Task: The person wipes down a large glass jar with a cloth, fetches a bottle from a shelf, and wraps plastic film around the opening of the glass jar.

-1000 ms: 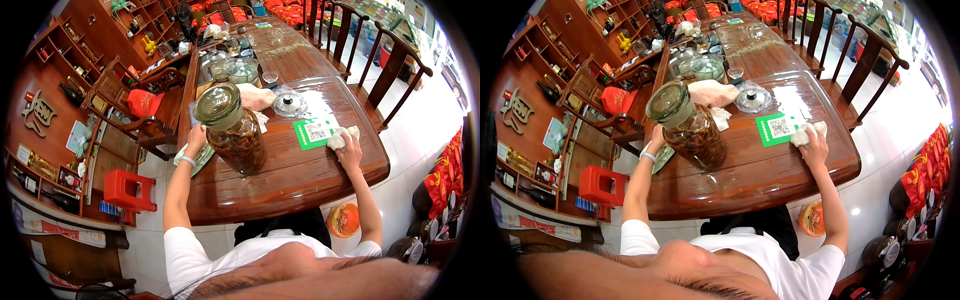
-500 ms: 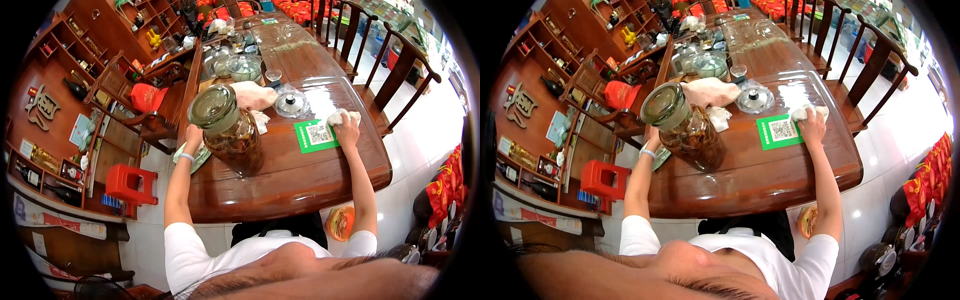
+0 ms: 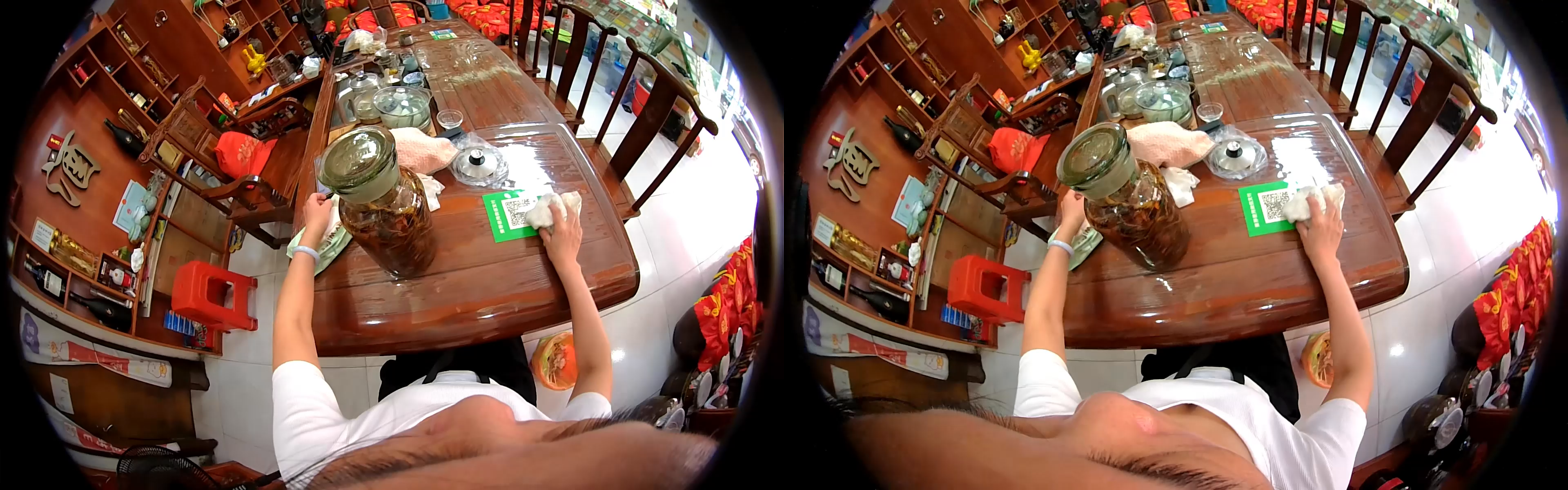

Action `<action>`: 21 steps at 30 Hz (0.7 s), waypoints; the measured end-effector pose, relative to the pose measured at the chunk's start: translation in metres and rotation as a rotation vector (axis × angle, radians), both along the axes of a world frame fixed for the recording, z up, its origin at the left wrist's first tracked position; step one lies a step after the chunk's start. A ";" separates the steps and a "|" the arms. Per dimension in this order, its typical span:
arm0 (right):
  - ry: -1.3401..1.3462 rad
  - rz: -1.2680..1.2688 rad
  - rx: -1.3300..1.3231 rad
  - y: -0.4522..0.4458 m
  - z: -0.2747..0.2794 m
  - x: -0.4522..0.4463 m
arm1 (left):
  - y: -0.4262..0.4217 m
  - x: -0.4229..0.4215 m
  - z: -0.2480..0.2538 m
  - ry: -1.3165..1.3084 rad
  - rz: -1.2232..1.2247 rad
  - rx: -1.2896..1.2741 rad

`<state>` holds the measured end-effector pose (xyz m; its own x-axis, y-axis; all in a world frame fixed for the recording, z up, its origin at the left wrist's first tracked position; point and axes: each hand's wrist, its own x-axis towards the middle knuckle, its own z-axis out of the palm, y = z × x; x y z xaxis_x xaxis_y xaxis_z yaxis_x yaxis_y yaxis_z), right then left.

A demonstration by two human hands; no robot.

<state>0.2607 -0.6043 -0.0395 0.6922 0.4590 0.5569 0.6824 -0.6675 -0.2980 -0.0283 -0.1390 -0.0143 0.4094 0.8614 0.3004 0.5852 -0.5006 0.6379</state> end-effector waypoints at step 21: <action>0.077 -0.031 -0.015 0.003 0.008 -0.008 | 0.041 0.020 0.053 0.209 0.375 -0.569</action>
<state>0.2528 -0.6018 -0.0312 0.7466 0.4450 0.4946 0.6370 -0.6925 -0.3386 -0.0087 -0.0982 0.0385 0.0544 0.9553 -0.2907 0.7916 0.1362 0.5956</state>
